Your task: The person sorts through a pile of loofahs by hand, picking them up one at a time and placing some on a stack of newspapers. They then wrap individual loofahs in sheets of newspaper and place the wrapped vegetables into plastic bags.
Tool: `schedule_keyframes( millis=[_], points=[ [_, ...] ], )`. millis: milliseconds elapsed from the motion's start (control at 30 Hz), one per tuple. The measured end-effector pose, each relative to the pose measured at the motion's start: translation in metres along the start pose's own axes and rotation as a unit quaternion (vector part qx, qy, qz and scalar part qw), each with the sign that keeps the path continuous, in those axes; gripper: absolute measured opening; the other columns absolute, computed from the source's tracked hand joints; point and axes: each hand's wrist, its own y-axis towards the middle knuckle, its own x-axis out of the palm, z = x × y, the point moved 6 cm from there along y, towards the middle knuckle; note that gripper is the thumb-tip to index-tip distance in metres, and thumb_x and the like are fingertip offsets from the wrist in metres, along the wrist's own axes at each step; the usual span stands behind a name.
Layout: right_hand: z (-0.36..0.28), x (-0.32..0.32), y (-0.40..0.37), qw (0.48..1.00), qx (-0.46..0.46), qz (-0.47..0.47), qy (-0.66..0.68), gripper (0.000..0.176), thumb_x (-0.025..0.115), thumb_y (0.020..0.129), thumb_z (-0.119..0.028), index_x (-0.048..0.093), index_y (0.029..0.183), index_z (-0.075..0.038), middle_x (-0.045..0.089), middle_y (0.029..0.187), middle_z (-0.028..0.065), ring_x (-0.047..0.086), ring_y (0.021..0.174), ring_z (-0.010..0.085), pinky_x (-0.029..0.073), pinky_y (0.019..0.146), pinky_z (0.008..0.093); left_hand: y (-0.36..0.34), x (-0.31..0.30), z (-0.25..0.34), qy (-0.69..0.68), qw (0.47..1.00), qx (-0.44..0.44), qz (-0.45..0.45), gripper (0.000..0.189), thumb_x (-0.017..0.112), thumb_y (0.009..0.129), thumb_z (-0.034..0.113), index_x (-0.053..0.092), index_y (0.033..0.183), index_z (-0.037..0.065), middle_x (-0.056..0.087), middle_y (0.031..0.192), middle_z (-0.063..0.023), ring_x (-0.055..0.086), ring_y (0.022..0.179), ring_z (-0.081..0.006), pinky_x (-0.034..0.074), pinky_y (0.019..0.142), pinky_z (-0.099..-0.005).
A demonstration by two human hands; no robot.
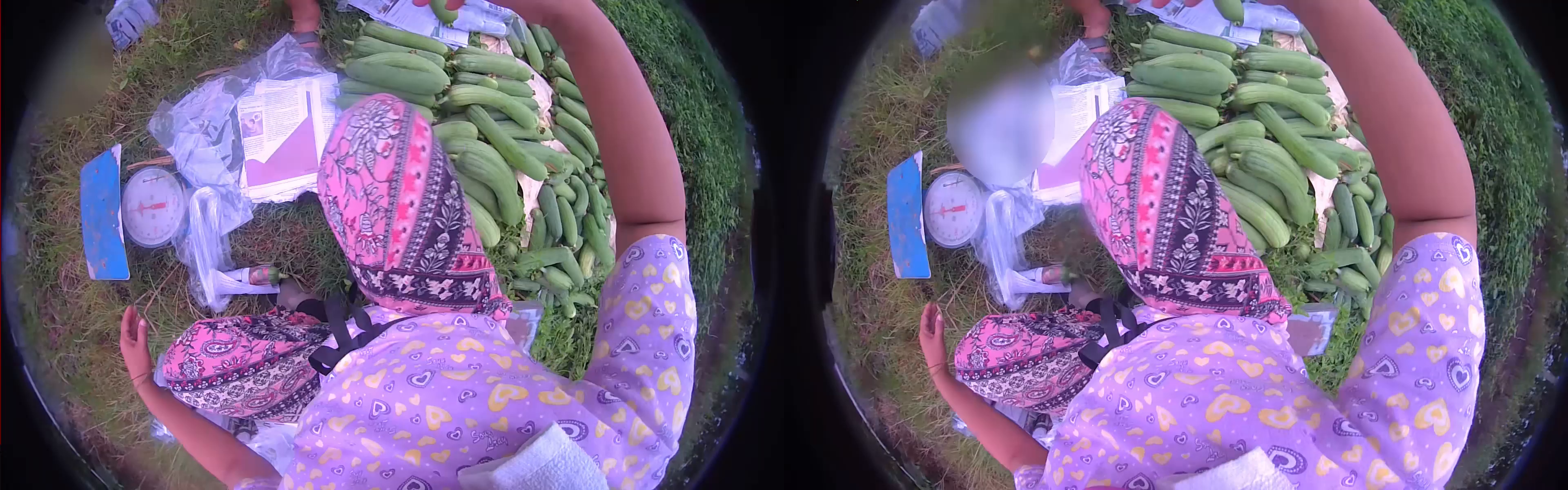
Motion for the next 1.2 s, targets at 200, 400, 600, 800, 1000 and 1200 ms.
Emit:
schedule_keyframes(
  millis=[200,400,600,800,1000,1200],
  points=[
    [0.269,0.057,-0.115,0.934,0.31,-0.024,0.178,0.038,0.063,0.085,-0.04,0.063,0.103,-0.007,0.065,0.087,0.0008,0.06,0.075,0.0084,0.046,0.061,0.0233,0.024,0.022,0.15,0.093,0.995,-0.022,-0.002,0.049,0.054,0.095,0.017,0.038,0.139,0.001,0.045,0.138,-0.0158,0.047,0.125,-0.0235,0.038,0.103,-0.0341],
    [0.36,0.18,-0.193,0.913,0.357,-0.009,-0.196,0.032,0.072,0.075,-0.026,0.066,0.1,-0.006,0.065,0.1,0.0142,0.061,0.094,0.0304,0.049,0.083,0.0414,0.051,0.136,0.22,0.169,0.981,-0.013,-0.098,0.049,0.059,0.089,0.012,0.044,0.135,-0.001,0.052,0.13,-0.0139,0.052,0.116,-0.0211,0.042,0.097,-0.0328],
    [0.321,0.227,-0.153,0.975,0.175,0.085,-0.109,0.029,0.071,0.074,-0.02,0.065,0.099,-0.007,0.062,0.097,0.0101,0.057,0.099,0.029,0.047,0.087,0.0403,0.053,0.205,0.214,0.178,0.968,-0.005,-0.179,0.05,0.063,0.084,0.009,0.048,0.13,-0.003,0.057,0.123,-0.0139,0.056,0.11,-0.021,0.045,0.092,-0.0339],
    [0.311,0.301,-0.068,0.94,0.183,-0.088,-0.273,0.051,0.073,0.073,-0.033,0.058,0.113,-0.005,0.059,0.109,0.0119,0.055,0.107,0.0292,0.047,0.09,0.0399,0.041,0.234,0.206,0.182,0.968,0.026,-0.173,0.047,0.066,0.082,0.011,0.052,0.124,-0.005,0.062,0.113,-0.0163,0.06,0.103,-0.0234,0.046,0.089,-0.0344],
    [0.313,0.316,-0.046,0.922,0.179,-0.202,-0.276,0.058,0.077,0.068,-0.036,0.051,0.108,-0.002,0.057,0.112,0.0164,0.054,0.109,0.0313,0.045,0.092,0.04,0.022,0.25,0.191,0.147,0.977,0.033,-0.15,0.048,0.069,0.08,0.013,0.055,0.123,-0.001,0.062,0.117,-0.016,0.061,0.103,-0.0243,0.047,0.088,-0.0352],
    [0.231,0.19,-0.049,0.972,0.135,-0.061,-0.182,0.063,0.078,0.069,-0.029,0.05,0.114,0.004,0.056,0.114,0.0225,0.054,0.108,0.0368,0.044,0.093,0.042,0.026,0.277,0.157,0.148,0.975,-0.02,-0.166,0.047,0.069,0.08,0.016,0.056,0.123,0.0,0.064,0.11,-0.017,0.062,0.1,-0.0244,0.049,0.085,-0.0347]
  ],
)
